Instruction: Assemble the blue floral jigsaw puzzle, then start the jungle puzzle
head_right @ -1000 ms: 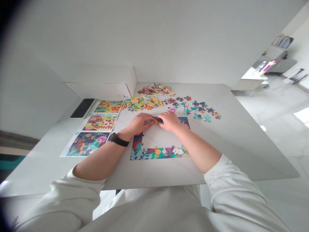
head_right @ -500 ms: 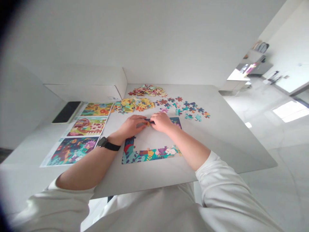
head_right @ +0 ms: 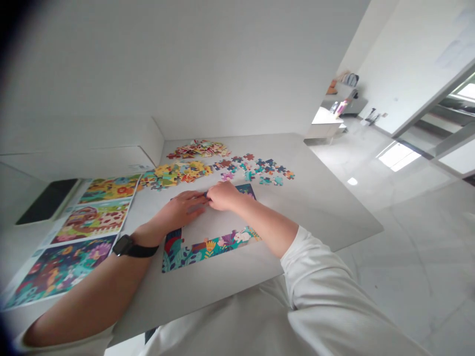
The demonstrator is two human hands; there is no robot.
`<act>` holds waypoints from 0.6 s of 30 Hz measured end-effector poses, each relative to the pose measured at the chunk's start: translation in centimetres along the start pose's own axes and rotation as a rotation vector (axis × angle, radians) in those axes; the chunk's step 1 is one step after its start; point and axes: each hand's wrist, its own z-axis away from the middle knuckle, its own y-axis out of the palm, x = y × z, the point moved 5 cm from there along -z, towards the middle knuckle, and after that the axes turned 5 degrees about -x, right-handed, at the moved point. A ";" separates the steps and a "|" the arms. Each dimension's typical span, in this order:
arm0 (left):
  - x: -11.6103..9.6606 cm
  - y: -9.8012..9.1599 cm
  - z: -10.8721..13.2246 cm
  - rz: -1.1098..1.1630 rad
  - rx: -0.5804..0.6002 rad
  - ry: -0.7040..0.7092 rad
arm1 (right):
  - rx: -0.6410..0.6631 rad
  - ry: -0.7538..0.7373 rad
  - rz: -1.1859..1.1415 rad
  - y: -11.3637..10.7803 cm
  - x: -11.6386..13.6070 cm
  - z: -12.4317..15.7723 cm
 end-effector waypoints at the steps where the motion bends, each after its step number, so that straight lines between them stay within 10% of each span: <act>1: 0.0 0.0 0.0 -0.001 -0.005 -0.002 | 0.009 -0.001 0.005 0.0 0.1 0.0; 18: -0.2 -0.3 0.2 -0.003 -0.006 -0.006 | 0.126 0.011 -0.061 -0.8 0.0 0.4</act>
